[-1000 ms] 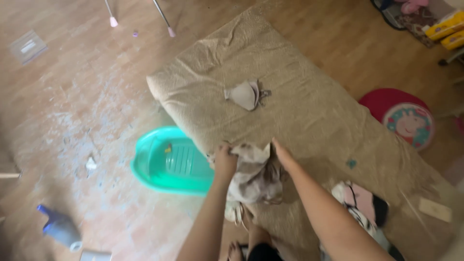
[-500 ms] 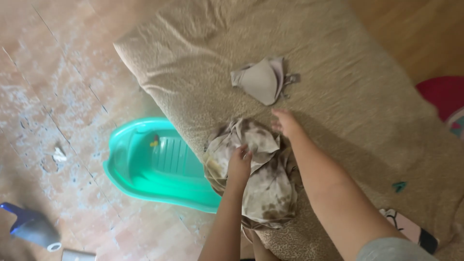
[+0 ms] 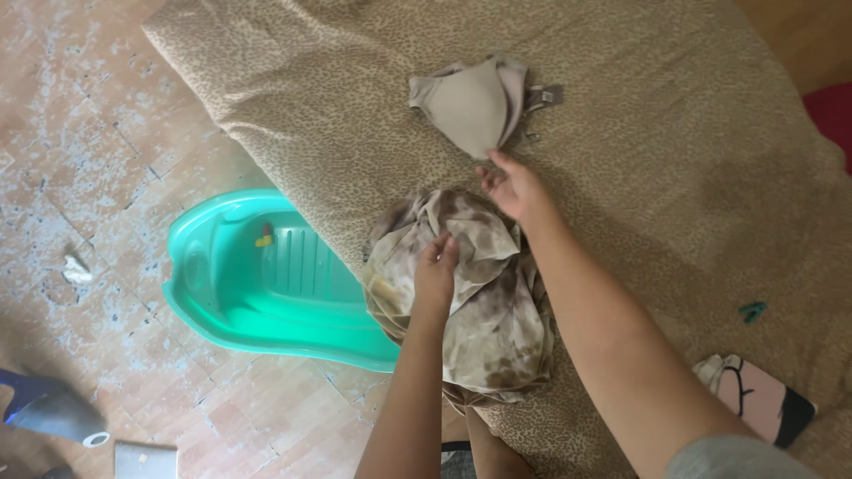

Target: The person gathers various pieces of clothing from around the room and hangs them on a drying rack.

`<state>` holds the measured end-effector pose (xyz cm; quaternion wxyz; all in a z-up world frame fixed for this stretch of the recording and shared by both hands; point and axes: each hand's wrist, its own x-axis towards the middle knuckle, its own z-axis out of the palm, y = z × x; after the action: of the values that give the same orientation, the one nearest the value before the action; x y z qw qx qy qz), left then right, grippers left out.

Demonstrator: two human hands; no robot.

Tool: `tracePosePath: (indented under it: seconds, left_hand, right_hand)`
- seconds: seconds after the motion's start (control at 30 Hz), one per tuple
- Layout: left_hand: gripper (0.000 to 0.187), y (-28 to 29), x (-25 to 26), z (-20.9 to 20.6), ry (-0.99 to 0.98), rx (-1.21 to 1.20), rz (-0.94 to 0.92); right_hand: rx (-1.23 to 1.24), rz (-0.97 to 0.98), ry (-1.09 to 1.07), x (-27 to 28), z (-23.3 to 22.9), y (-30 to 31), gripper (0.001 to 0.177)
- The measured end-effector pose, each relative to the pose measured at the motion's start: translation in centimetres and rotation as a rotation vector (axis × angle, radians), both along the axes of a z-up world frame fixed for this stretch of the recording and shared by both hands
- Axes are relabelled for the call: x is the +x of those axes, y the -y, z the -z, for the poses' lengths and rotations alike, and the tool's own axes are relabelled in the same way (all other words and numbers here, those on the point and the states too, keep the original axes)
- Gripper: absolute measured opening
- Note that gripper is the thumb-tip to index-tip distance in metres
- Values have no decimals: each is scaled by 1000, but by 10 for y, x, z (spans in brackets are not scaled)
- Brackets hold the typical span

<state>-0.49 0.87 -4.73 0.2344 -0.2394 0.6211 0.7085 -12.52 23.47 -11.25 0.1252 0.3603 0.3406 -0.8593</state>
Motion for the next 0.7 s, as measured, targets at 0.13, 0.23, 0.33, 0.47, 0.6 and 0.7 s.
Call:
tracePosePath:
  seconds: [0.13,0.23,0.33,0.47,0.6,0.7]
  left_hand:
    - [61,-8,-23,-47,105,199,-132]
    - [74,-7,-25,-63,275,375,-245]
    - [81,-10,0,-67,308,584,-207]
    - [79,-19,74,-99,210,381,40]
    - [85,-18,167,-157,178,235,365]
    - [89,-17,228,-207,279,27,575]
  right_hand:
    - [-291,5,-132,77,-103,30,43]
    - [-419,-35,-178,159,-148,42,48]
    - [-269,-136,-8,241,-148,39,52]
    - [-298,-109,33,305,-192,39,67]
    - [-79,181,221,367,-233,34,67]
    - [14,234,90,435,-227,29,66]
